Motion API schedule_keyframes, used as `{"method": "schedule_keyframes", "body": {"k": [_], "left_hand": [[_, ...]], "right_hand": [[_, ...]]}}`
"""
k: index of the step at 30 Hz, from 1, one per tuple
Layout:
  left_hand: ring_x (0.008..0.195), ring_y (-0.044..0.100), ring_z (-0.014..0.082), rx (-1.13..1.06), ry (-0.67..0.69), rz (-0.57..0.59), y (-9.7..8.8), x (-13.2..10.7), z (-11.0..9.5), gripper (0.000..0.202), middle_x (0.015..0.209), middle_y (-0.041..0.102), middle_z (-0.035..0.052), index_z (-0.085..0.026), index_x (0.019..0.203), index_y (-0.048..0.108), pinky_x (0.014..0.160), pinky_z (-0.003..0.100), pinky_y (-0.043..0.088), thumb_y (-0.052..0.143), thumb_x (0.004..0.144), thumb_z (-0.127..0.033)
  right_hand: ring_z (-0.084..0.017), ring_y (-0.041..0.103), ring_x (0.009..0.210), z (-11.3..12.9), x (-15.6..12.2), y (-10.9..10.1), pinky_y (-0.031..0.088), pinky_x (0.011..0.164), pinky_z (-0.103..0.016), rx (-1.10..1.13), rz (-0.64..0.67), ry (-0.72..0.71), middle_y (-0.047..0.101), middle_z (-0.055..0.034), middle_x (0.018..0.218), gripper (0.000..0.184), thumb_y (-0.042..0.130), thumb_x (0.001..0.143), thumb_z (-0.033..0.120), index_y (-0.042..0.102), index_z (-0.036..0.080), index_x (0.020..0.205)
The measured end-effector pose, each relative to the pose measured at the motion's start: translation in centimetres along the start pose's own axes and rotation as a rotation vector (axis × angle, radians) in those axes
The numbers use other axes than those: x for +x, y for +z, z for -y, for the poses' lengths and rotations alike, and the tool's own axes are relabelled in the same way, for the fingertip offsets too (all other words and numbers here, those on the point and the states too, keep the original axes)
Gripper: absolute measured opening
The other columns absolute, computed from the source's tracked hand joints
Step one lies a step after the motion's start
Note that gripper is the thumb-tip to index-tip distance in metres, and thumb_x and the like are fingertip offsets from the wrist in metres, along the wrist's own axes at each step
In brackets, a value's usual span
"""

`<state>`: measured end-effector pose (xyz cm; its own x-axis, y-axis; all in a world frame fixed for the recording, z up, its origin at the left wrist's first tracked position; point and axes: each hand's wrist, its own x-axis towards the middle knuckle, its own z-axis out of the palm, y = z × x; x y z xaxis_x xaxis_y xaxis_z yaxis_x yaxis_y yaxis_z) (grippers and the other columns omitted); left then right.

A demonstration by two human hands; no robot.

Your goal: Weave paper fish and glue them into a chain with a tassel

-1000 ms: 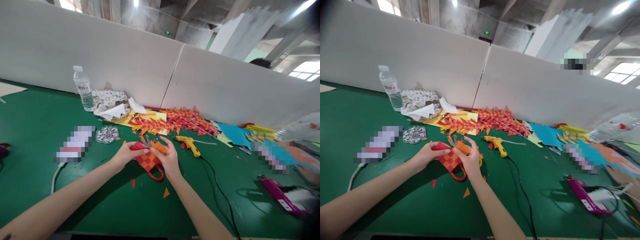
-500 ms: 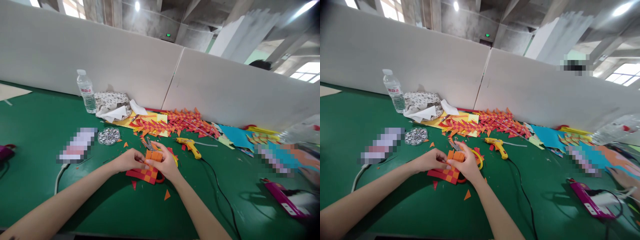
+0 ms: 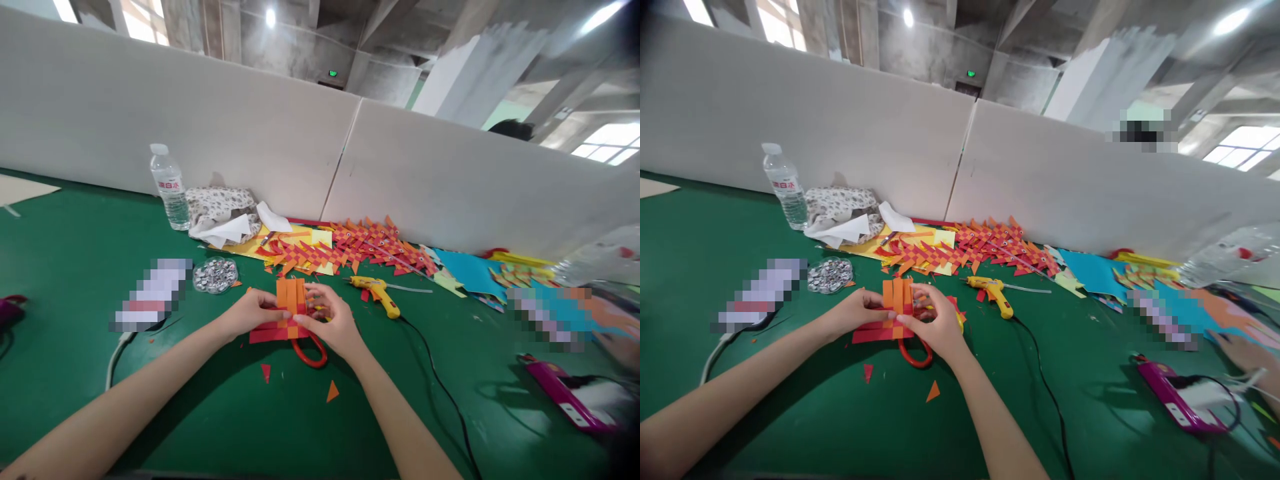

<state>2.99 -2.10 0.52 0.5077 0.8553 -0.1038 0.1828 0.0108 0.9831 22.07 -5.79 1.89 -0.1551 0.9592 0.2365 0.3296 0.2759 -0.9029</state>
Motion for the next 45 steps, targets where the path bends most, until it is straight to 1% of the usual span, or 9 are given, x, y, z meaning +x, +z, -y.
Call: {"method": "schedule_keyframes", "body": {"k": [3, 7, 15, 20, 23, 28, 32, 39, 45], "left_hand": [[0.054, 0.048, 0.0105, -0.015, 0.016, -0.015, -0.2, 0.1, 0.1, 0.032, 0.061, 0.063, -0.0002, -0.013, 0.069, 0.069, 0.049, 0.021, 0.035, 0.071, 0.059, -0.044], [0.056, 0.052, 0.0106, -0.111, 0.014, 0.004, -0.1, 0.0, 0.0, 0.028, 0.066, 0.066, 0.0, -0.014, 0.069, 0.069, 0.052, 0.021, 0.038, 0.071, 0.061, -0.041], [0.059, 0.057, 0.0116, -0.163, -0.023, -0.008, -0.1, 0.0, -0.2, 0.025, 0.07, 0.07, 0.0011, -0.015, 0.074, 0.071, 0.057, 0.022, 0.041, 0.072, 0.062, -0.037], [0.077, 0.062, 0.018, -0.205, -0.016, 0.037, 0.0, -0.1, -0.5, 0.034, 0.084, 0.071, 0.0051, -0.015, 0.088, 0.071, 0.072, 0.027, 0.045, 0.073, 0.062, -0.037], [0.068, 0.06, 0.0158, -0.228, -0.041, -0.046, 0.0, -0.1, -0.5, 0.035, 0.076, 0.069, 0.0042, -0.014, 0.086, 0.069, 0.062, 0.025, 0.044, 0.071, 0.063, -0.041], [0.047, 0.044, 0.0078, -0.182, -0.039, -0.118, -0.1, 0.1, -0.2, 0.032, 0.056, 0.056, -0.0024, -0.013, 0.071, 0.063, 0.045, 0.019, 0.029, 0.073, 0.06, -0.042], [0.045, 0.039, 0.0064, -0.201, -0.03, -0.124, -0.1, 0.1, -0.2, 0.036, 0.053, 0.051, -0.0043, -0.014, 0.068, 0.061, 0.043, 0.019, 0.026, 0.071, 0.061, -0.047], [0.058, 0.055, 0.0135, -0.255, -0.056, -0.112, 0.1, -0.1, -0.6, 0.041, 0.066, 0.063, 0.0024, -0.014, 0.073, 0.063, 0.052, 0.023, 0.04, 0.071, 0.058, -0.05], [0.051, 0.048, 0.0097, -0.232, -0.03, -0.132, 0.2, -0.2, -0.7, 0.036, 0.059, 0.059, -0.002, -0.015, 0.067, 0.062, 0.049, 0.021, 0.036, 0.071, 0.059, -0.048]], "right_hand": [[-0.014, 0.061, 0.073, 0.0, -0.1, 0.0, 0.048, 0.062, -0.024, -0.021, 0.101, 0.003, 0.063, -0.0008, 0.085, 0.04, 0.07, 0.069, 0.033, 0.055, 0.025, 0.105], [-0.014, 0.059, 0.067, 0.0, -0.1, 0.2, 0.047, 0.059, -0.024, -0.028, 0.064, 0.03, 0.061, 0.0011, 0.074, 0.037, 0.071, 0.067, 0.032, 0.057, 0.023, 0.1], [-0.013, 0.058, 0.065, -0.2, 0.1, 0.1, 0.046, 0.059, -0.024, -0.001, 0.0, 0.086, 0.059, 0.0015, 0.069, 0.032, 0.072, 0.064, 0.033, 0.06, 0.021, 0.091], [-0.012, 0.057, 0.063, -0.7, 0.0, 0.4, 0.045, 0.057, -0.023, 0.034, 0.033, 0.088, 0.06, 0.001, 0.072, 0.032, 0.074, 0.063, 0.03, 0.061, 0.022, 0.091], [-0.011, 0.057, 0.063, -0.8, -0.2, 0.7, 0.046, 0.058, -0.023, 0.059, 0.092, 0.074, 0.06, 0.0014, 0.072, 0.031, 0.073, 0.064, 0.028, 0.061, 0.022, 0.092], [-0.011, 0.057, 0.063, -1.0, -0.6, 1.1, 0.047, 0.059, -0.023, 0.048, 0.13, 0.081, 0.06, 0.0015, 0.071, 0.031, 0.074, 0.063, 0.025, 0.062, 0.022, 0.092], [-0.012, 0.057, 0.063, -1.1, -0.4, 1.0, 0.047, 0.059, -0.023, 0.031, 0.115, 0.092, 0.06, 0.0012, 0.071, 0.03, 0.074, 0.063, 0.026, 0.062, 0.021, 0.091], [-0.012, 0.058, 0.066, -0.6, -0.3, 0.9, 0.047, 0.06, -0.023, 0.003, 0.1, 0.114, 0.062, 0.0008, 0.072, 0.027, 0.074, 0.063, 0.027, 0.062, 0.021, 0.087], [-0.013, 0.059, 0.066, -0.5, -0.4, 0.9, 0.047, 0.06, -0.024, -0.015, 0.114, 0.112, 0.06, 0.0011, 0.072, 0.027, 0.073, 0.064, 0.027, 0.063, 0.022, 0.089]]}}
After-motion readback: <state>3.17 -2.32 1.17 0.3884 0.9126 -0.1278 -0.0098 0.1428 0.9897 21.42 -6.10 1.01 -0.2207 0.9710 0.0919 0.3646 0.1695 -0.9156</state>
